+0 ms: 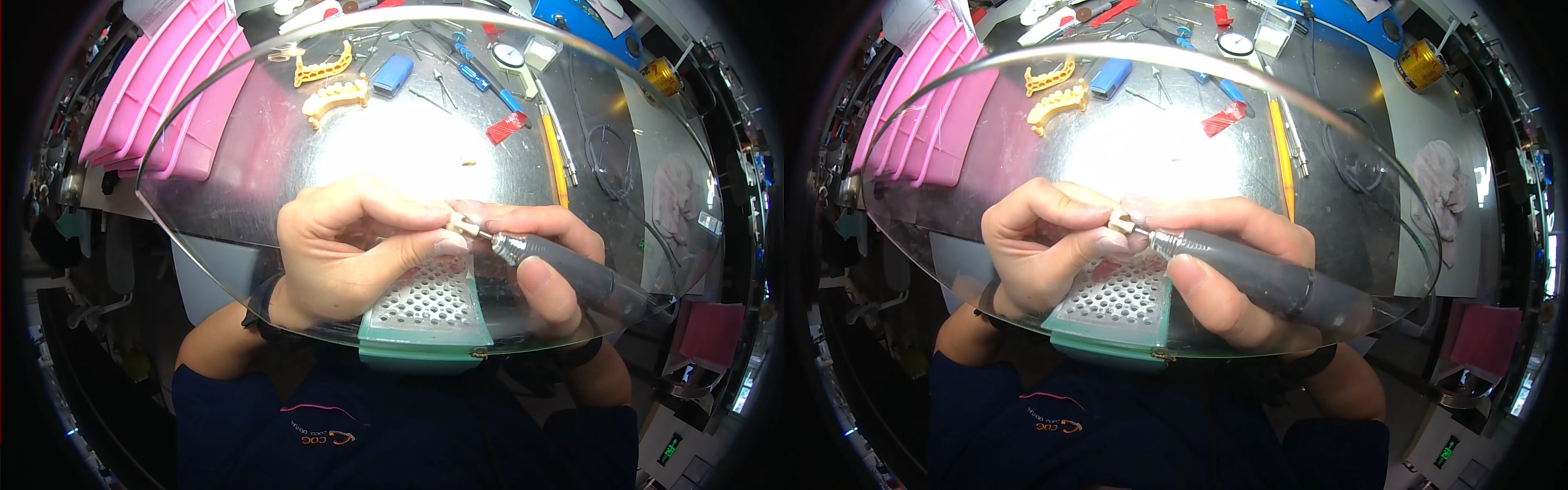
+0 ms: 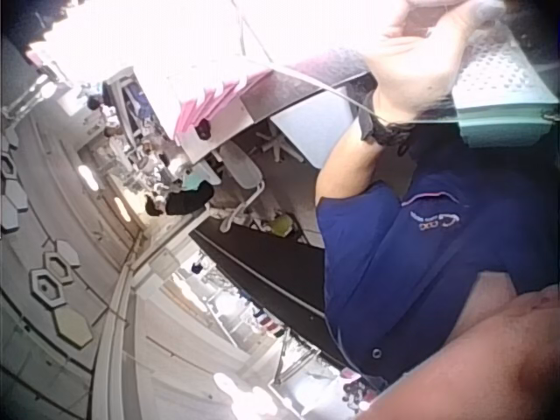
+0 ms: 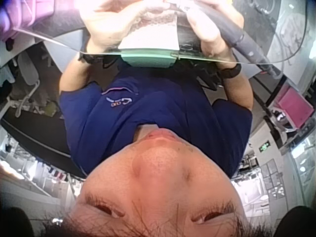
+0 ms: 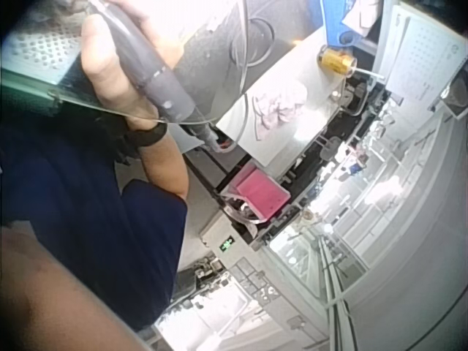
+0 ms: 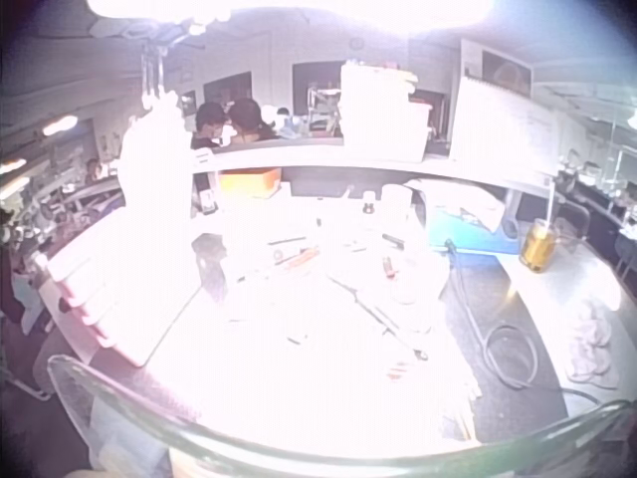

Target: Using a rotary tool to grind and shape a dental crown inside a protective workspace shield.

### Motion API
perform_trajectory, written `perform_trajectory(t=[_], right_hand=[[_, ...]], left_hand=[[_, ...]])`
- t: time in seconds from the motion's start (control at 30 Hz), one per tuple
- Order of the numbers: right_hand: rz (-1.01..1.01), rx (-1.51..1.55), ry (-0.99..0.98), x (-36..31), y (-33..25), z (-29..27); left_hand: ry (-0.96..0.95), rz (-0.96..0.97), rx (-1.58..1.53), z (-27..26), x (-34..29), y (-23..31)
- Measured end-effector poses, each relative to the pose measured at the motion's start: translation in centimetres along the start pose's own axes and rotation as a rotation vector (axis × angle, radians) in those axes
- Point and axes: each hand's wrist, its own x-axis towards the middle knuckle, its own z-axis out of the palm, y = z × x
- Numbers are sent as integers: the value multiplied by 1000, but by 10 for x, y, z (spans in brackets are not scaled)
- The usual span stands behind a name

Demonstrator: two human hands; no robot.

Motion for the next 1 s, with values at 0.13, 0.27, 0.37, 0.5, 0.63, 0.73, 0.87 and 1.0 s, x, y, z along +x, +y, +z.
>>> perform_trajectory(t=[0.13,0.27,0.37,0.5,0.63,0.73,0.87,1.0], right_hand=[[23,27,44,0,0,3],[-2,32,-7,0,5,-2],[18,44,16,1,4,-1],[12,57,14,0,3,0],[24,62,21,1,4,-1],[15,50,5,0,3,-1],[8,33,27,0,4,0],[-6,53,9,1,4,0]], left_hand=[[0,3,3,0,0,0],[2,26,17,1,1,1],[-5,52,66,0,1,0],[-12,87,84,-2,1,-3],[-6,76,104,-2,0,-2],[-13,79,80,-2,1,-2],[-17,94,76,-1,2,-3],[-9,74,90,-1,0,0]])
